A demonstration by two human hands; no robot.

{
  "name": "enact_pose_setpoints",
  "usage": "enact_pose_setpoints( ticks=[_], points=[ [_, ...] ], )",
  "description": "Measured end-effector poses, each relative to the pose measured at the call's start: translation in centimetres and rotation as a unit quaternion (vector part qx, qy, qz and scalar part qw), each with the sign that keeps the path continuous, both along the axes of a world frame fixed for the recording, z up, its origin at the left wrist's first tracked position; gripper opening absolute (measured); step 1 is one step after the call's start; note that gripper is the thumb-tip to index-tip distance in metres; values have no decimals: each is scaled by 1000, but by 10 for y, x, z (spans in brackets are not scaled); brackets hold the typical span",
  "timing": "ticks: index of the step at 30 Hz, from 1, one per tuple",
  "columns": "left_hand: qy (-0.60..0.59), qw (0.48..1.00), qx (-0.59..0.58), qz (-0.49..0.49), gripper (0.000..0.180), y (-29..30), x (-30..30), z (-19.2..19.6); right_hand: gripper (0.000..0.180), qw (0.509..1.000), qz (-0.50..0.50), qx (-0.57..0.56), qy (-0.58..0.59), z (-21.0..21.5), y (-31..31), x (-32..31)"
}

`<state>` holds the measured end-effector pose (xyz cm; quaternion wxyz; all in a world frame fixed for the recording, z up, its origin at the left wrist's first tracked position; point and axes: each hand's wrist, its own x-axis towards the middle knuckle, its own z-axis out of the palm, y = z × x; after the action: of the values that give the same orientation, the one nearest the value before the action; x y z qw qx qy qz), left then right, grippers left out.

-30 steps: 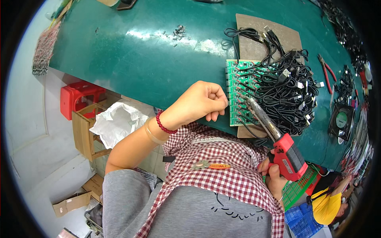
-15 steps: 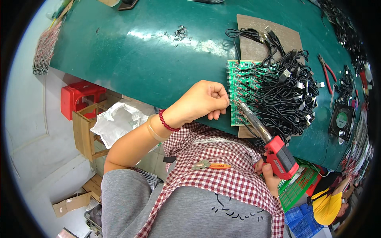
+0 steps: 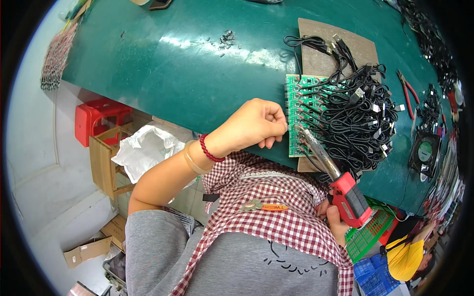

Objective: The person secures wires onto a circuit board using a hot glue gun to apply adhesive.

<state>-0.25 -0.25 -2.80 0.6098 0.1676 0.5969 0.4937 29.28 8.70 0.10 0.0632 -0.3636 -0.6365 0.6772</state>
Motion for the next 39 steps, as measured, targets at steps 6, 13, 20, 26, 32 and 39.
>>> enact_pose_setpoints(
  ticks=[6, 13, 20, 26, 32, 39],
  points=[
    [6, 1000, -2, 2, 8, 0, 1, 0, 14, 1000, -1, -31, 3, -5, 1, 4],
    [10, 1000, -6, 6, 8, 0, 1, 1, 11, 998, 54, 15, -22, 1, 6, 4],
    [19, 1000, -3, 5, 9, -1, 2, 1, 14, 999, 20, 12, -33, 7, 1, 1],
    [18, 1000, 2, 3, 9, -1, 2, 0, 20, 1000, -10, -1, 1, 11, 1, -1],
    [20, 1000, 0, 11, 10, -8, -1, 7, 24, 999, -17, -26, 20, 10, -1, -6],
    [735, 671, -54, 83, 17, -3, -77, -1, 50, 988, -95, -28, 119, 15, 7, -17]
  ],
)
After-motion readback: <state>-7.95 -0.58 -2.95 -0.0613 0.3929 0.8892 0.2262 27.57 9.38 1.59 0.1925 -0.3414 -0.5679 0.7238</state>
